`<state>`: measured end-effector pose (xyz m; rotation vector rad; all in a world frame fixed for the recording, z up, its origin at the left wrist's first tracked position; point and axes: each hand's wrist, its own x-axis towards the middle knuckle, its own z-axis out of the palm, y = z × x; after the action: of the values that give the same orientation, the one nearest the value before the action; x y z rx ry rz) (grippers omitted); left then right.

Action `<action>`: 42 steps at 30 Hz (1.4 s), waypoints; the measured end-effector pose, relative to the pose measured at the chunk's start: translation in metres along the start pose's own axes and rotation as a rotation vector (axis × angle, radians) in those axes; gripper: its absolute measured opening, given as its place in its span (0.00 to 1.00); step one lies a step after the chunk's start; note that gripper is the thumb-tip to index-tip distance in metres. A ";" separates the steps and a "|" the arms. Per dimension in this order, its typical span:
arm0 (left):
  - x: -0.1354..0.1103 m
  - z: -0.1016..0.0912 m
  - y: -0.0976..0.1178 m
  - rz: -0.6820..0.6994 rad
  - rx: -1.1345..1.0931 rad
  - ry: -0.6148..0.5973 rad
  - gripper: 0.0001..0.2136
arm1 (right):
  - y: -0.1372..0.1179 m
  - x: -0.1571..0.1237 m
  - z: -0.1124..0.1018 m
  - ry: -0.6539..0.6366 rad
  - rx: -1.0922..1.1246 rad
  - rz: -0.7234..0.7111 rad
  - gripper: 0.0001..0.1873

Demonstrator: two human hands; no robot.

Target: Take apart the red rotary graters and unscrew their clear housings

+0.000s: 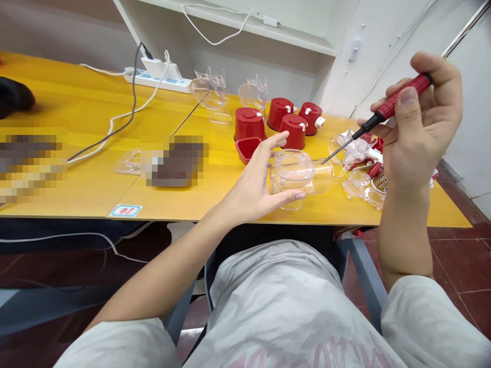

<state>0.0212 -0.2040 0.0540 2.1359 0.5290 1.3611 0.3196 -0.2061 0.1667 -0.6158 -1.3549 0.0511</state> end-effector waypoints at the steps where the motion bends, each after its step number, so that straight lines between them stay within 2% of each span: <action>1: 0.004 -0.005 0.004 0.000 0.017 -0.028 0.57 | -0.002 -0.006 0.001 0.015 0.000 0.018 0.22; 5: 0.016 -0.015 0.019 -0.056 0.079 -0.144 0.41 | -0.013 -0.031 0.010 0.074 0.052 0.021 0.20; 7: 0.015 -0.009 0.021 -0.108 0.130 -0.114 0.37 | -0.021 -0.042 0.012 0.105 0.045 0.022 0.18; 8: 0.014 -0.005 0.021 -0.129 0.154 -0.073 0.39 | -0.026 -0.047 0.012 0.126 0.029 0.029 0.16; 10: 0.010 0.002 0.019 -0.151 0.185 0.008 0.50 | -0.036 -0.053 0.010 0.168 -0.021 0.039 0.14; 12: 0.010 0.000 0.020 -0.138 0.179 0.033 0.60 | -0.044 -0.055 0.006 0.202 -0.052 0.034 0.13; 13: 0.012 -0.005 0.021 -0.124 0.161 0.022 0.61 | -0.047 -0.055 0.004 0.216 -0.049 0.023 0.12; 15: 0.020 -0.023 0.025 -0.091 0.089 -0.022 0.57 | -0.054 -0.055 0.000 0.227 -0.028 0.000 0.11; 17: 0.034 -0.041 0.028 -0.082 -0.033 -0.091 0.52 | -0.061 -0.055 -0.001 0.181 -0.034 -0.011 0.12; 19: 0.048 -0.051 0.027 -0.098 -0.139 -0.175 0.49 | -0.070 -0.056 0.003 0.143 -0.065 -0.023 0.13; 21: 0.057 -0.050 0.025 -0.093 -0.137 -0.301 0.46 | -0.078 -0.057 0.008 0.140 -0.063 -0.033 0.12; 23: 0.060 -0.040 0.025 -0.070 -0.004 -0.409 0.45 | -0.082 -0.059 0.011 0.142 -0.031 -0.058 0.11; 25: 0.059 -0.030 0.032 -0.066 0.197 -0.418 0.49 | -0.076 -0.058 0.007 0.131 0.003 -0.106 0.11; 27: 0.059 -0.024 0.043 -0.092 0.373 -0.367 0.56 | -0.061 -0.055 0.000 0.141 0.008 -0.207 0.13; 28: 0.062 -0.024 0.049 -0.099 0.427 -0.361 0.59 | -0.052 -0.053 -0.005 0.147 0.004 -0.255 0.14; 30: 0.071 -0.028 0.058 -0.067 0.441 -0.430 0.62 | -0.034 -0.048 -0.011 0.154 0.011 -0.334 0.17; 33: 0.093 -0.033 0.056 0.057 0.333 -0.593 0.54 | -0.014 -0.044 -0.011 0.162 0.089 -0.388 0.23; 36: 0.108 -0.029 0.045 0.119 0.264 -0.680 0.43 | -0.011 -0.047 -0.006 0.137 0.121 -0.389 0.28; 39: 0.108 -0.019 0.038 0.120 0.274 -0.682 0.37 | -0.020 -0.055 -0.003 0.116 0.051 -0.289 0.26; 42: 0.101 -0.010 0.042 0.097 0.330 -0.646 0.34 | -0.026 -0.059 -0.004 0.116 0.000 -0.241 0.24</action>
<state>0.0549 -0.1745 0.1539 2.7192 0.4021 0.5783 0.3009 -0.2514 0.1250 -0.4455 -1.3076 -0.1772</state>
